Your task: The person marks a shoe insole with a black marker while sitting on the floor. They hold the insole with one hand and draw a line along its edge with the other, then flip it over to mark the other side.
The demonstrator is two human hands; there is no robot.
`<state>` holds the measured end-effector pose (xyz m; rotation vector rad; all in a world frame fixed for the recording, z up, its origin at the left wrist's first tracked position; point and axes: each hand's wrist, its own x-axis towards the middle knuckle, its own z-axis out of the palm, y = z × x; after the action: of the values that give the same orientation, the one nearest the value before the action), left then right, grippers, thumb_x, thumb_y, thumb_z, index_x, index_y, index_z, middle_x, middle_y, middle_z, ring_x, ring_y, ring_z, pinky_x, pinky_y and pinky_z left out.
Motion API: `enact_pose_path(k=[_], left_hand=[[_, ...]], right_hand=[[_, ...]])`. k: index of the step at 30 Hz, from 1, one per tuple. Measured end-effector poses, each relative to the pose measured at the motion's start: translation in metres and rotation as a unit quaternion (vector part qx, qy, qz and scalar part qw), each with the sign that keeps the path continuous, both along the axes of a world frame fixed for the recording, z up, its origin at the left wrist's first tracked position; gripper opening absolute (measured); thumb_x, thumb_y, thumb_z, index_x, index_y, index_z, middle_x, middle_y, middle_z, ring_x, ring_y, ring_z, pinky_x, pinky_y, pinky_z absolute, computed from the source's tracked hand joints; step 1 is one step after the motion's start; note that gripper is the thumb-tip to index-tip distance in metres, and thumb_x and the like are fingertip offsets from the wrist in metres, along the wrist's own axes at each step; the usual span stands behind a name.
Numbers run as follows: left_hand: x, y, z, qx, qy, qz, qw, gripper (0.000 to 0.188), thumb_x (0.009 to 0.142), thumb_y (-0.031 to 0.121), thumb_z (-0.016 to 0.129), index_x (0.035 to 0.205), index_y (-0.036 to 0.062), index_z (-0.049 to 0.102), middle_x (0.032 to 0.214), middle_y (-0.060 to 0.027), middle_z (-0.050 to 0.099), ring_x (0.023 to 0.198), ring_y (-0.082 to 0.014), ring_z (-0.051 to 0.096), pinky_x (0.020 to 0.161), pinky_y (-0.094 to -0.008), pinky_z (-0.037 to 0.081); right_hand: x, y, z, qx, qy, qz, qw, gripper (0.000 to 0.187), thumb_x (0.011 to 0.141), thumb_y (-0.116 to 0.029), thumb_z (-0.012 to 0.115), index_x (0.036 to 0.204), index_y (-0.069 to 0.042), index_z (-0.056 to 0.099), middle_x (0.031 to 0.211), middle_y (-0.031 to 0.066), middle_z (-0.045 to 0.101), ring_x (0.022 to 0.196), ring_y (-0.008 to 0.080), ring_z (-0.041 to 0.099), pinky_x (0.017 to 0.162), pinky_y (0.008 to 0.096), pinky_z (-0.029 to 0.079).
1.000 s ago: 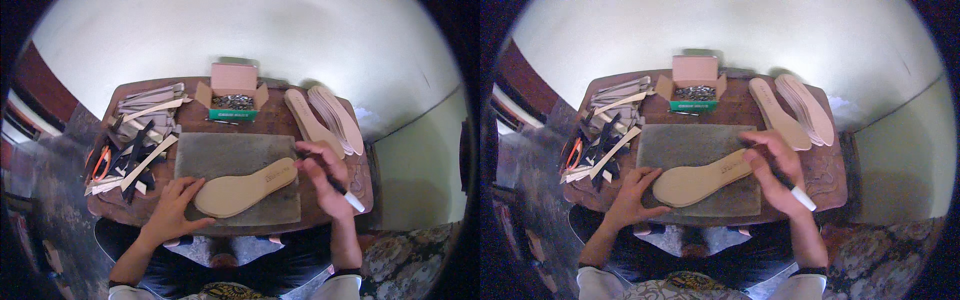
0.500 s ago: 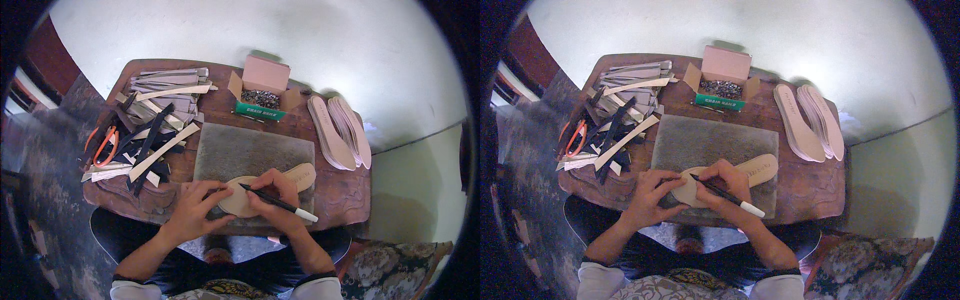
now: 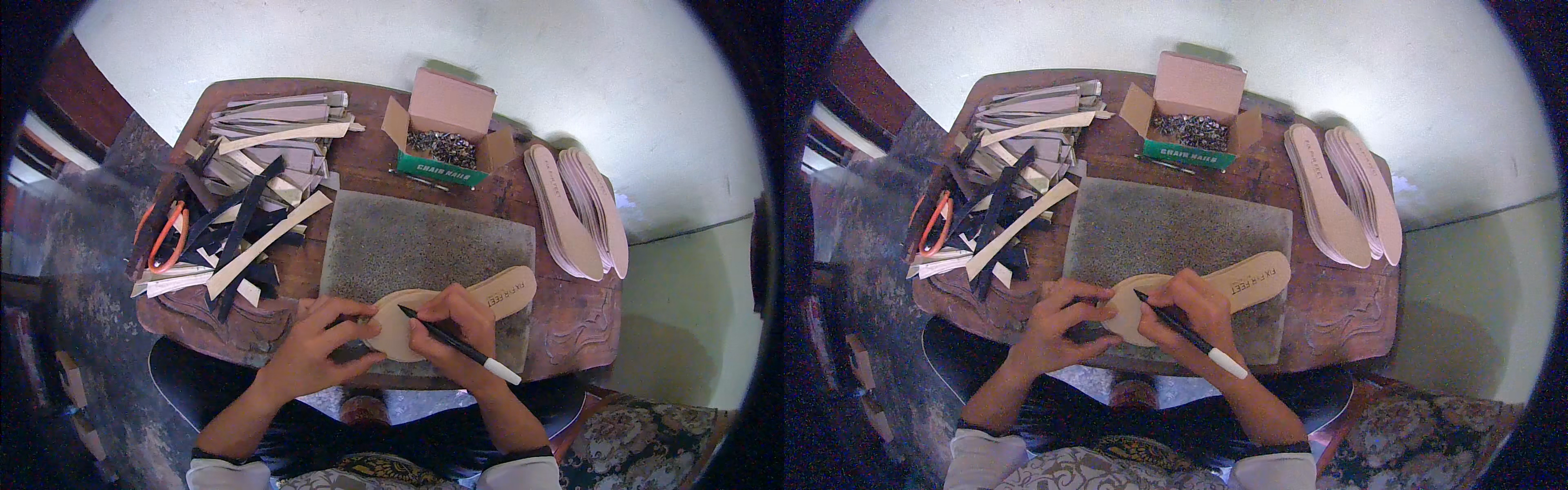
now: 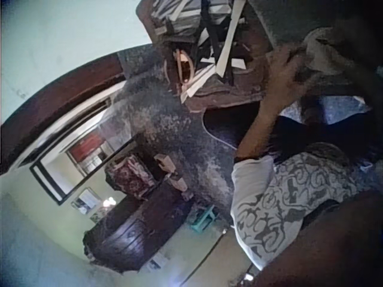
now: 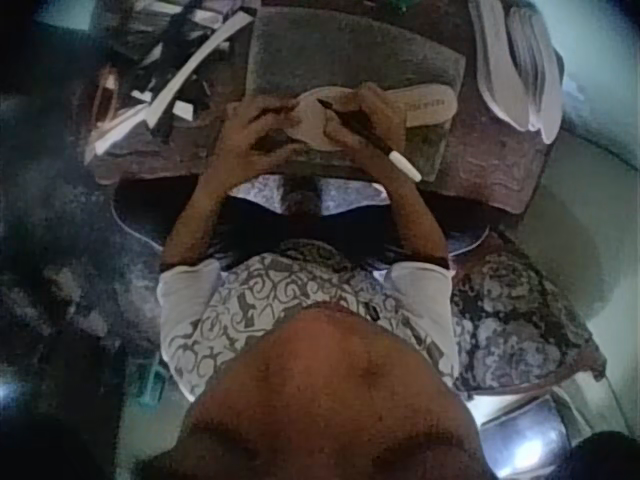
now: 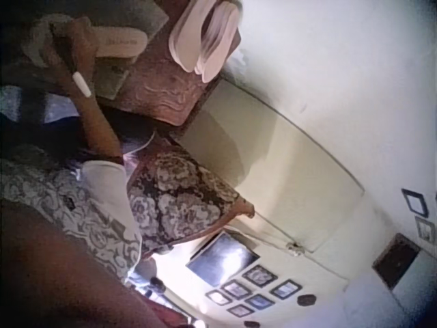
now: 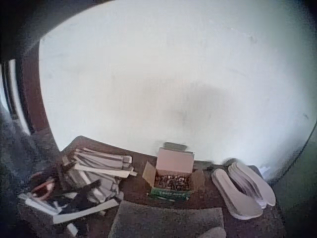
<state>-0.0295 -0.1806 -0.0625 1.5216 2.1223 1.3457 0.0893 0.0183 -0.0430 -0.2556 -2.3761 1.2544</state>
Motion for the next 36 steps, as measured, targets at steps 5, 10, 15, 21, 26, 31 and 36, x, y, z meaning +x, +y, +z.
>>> enact_pose_path(k=[5, 10, 15, 21, 26, 31, 36], left_hand=[[0.0002, 0.0013, -0.0005, -0.004, -0.012, -0.003, 1.0, 0.038, 0.071, 0.022, 0.088, 0.103, 0.0118, 0.071, 0.117, -0.0044, 0.065, 0.104, -0.0221, 0.062, 0.086, -0.0372, 0.041], [-0.0007, 0.0002, 0.0054, -0.009, 0.002, 0.003, 1.0, 0.037, 0.072, 0.022, 0.087, 0.103, 0.0115, 0.071, 0.115, -0.0046, 0.066, 0.103, -0.0227, 0.063, 0.086, -0.0379, 0.042], [-0.0008, -0.0013, 0.0048, -0.005, 0.005, 0.004, 1.0, 0.036, 0.072, 0.022, 0.087, 0.103, 0.0117, 0.071, 0.115, -0.0044, 0.066, 0.103, -0.0228, 0.064, 0.087, -0.0381, 0.042], [-0.0008, -0.0016, 0.0051, -0.011, 0.004, 0.006, 1.0, 0.037, 0.071, 0.021, 0.087, 0.103, 0.0123, 0.071, 0.115, -0.004, 0.066, 0.103, -0.0217, 0.063, 0.086, -0.0378, 0.04], [-0.001, -0.0009, 0.005, -0.008, 0.006, 0.004, 1.0, 0.037, 0.071, 0.021, 0.087, 0.103, 0.0125, 0.071, 0.115, -0.004, 0.066, 0.103, -0.0212, 0.063, 0.086, -0.0377, 0.04], [0.0, 0.0, 0.0022, -0.002, 0.005, 0.006, 1.0, 0.038, 0.071, 0.022, 0.088, 0.103, 0.0124, 0.071, 0.115, -0.0038, 0.066, 0.103, -0.0213, 0.063, 0.086, -0.0376, 0.04], [-0.0001, 0.0001, 0.0019, -0.003, 0.002, 0.005, 1.0, 0.038, 0.071, 0.022, 0.088, 0.103, 0.0125, 0.071, 0.114, -0.0035, 0.066, 0.102, -0.021, 0.063, 0.085, -0.0372, 0.04]], right_hand=[[0.0009, 0.0026, 0.0002, 0.004, 0.002, 0.007, 1.0, 0.02, 0.072, -0.002, 0.08, 0.078, -0.001, 0.061, 0.077, 0.0107, 0.064, 0.067, 0.0192, 0.064, 0.058, 0.0297, 0.049], [-0.0015, -0.0003, 0.0013, -0.005, -0.001, 0.007, 1.0, 0.019, 0.072, -0.003, 0.079, 0.078, -0.001, 0.061, 0.077, 0.0107, 0.064, 0.067, 0.0194, 0.064, 0.059, 0.0298, 0.05], [-0.0024, -0.0015, 0.0026, -0.006, -0.006, 0.006, 1.0, 0.019, 0.073, -0.003, 0.079, 0.078, -0.001, 0.061, 0.077, 0.0107, 0.064, 0.068, 0.0203, 0.065, 0.06, 0.0308, 0.05], [-0.0027, -0.0017, 0.0022, -0.008, -0.004, 0.005, 1.0, 0.019, 0.073, -0.003, 0.079, 0.078, -0.001, 0.061, 0.077, 0.011, 0.064, 0.069, 0.0209, 0.065, 0.061, 0.0312, 0.05], [-0.0031, -0.0012, 0.0016, -0.009, 0.0, 0.009, 1.0, 0.018, 0.072, -0.002, 0.078, 0.077, -0.001, 0.06, 0.076, 0.011, 0.064, 0.069, 0.021, 0.065, 0.061, 0.0311, 0.05], [-0.0019, 0.0001, 0.0009, 0.003, -0.008, 0.006, 1.0, 0.019, 0.072, -0.001, 0.078, 0.077, -0.001, 0.06, 0.076, 0.0109, 0.064, 0.068, 0.021, 0.065, 0.06, 0.0309, 0.05], [-0.0028, -0.0005, 0.0039, -0.001, -0.008, 0.006, 1.0, 0.018, 0.072, -0.002, 0.078, 0.077, -0.001, 0.061, 0.076, 0.0109, 0.064, 0.068, 0.0207, 0.065, 0.061, 0.0308, 0.051]])
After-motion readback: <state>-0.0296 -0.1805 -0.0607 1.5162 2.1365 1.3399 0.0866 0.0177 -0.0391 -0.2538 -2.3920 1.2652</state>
